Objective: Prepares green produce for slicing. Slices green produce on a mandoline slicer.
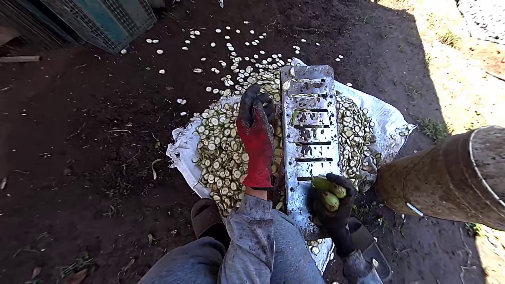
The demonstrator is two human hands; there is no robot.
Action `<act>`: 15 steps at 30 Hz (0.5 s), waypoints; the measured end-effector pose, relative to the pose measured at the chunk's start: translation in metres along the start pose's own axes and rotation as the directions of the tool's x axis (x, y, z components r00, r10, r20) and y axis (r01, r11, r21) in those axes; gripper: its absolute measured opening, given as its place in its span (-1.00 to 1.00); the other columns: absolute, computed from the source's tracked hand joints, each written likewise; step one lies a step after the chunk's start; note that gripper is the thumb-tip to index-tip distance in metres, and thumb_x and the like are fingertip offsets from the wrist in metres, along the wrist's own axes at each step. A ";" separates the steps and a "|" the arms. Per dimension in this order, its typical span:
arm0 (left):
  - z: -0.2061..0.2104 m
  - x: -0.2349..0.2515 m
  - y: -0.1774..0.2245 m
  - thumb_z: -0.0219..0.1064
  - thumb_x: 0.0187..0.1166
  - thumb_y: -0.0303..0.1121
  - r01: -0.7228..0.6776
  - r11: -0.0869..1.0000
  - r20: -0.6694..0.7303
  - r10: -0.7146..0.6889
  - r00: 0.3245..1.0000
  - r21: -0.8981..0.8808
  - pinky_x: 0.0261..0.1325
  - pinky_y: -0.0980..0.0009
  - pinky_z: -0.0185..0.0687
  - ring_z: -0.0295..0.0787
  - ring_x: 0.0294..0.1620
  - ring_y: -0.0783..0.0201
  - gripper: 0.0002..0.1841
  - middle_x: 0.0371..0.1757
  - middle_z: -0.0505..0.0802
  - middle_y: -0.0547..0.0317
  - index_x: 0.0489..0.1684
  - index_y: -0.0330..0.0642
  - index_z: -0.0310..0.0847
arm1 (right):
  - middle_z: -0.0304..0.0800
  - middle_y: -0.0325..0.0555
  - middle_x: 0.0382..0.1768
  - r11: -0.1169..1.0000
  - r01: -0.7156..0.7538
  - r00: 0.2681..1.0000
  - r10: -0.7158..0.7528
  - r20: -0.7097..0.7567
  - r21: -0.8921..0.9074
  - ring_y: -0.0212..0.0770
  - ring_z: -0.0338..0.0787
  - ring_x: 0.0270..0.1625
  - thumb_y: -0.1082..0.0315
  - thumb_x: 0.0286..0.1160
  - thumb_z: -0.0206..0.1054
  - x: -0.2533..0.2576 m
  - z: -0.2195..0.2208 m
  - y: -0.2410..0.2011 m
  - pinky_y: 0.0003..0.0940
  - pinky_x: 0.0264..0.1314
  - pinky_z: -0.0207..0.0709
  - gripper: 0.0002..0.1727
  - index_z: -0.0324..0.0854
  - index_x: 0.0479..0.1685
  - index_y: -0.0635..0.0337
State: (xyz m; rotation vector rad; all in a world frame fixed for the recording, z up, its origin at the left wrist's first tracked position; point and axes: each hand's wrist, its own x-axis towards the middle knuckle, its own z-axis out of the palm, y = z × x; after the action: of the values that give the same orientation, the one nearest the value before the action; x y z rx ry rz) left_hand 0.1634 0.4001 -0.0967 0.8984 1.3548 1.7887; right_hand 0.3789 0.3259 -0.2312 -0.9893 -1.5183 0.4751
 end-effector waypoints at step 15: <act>0.049 -0.008 -0.017 0.03 0.85 -0.40 -0.036 0.948 0.502 -0.134 0.855 0.316 0.58 0.18 0.44 0.58 0.55 0.16 -0.49 0.67 0.57 -0.02 0.80 -0.13 0.26 | 0.35 0.30 0.63 0.857 0.115 0.978 -0.009 0.208 -0.502 0.28 0.43 0.64 0.36 0.27 0.53 0.129 0.057 -0.001 0.20 0.57 0.41 -0.10 0.20 0.72 0.22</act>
State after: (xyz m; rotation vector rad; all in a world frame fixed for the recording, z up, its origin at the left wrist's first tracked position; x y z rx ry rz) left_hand 0.2112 0.4194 -0.1036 1.3878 1.2961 1.1708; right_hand 0.3327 0.4419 -0.1658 -1.3266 -1.9072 0.1161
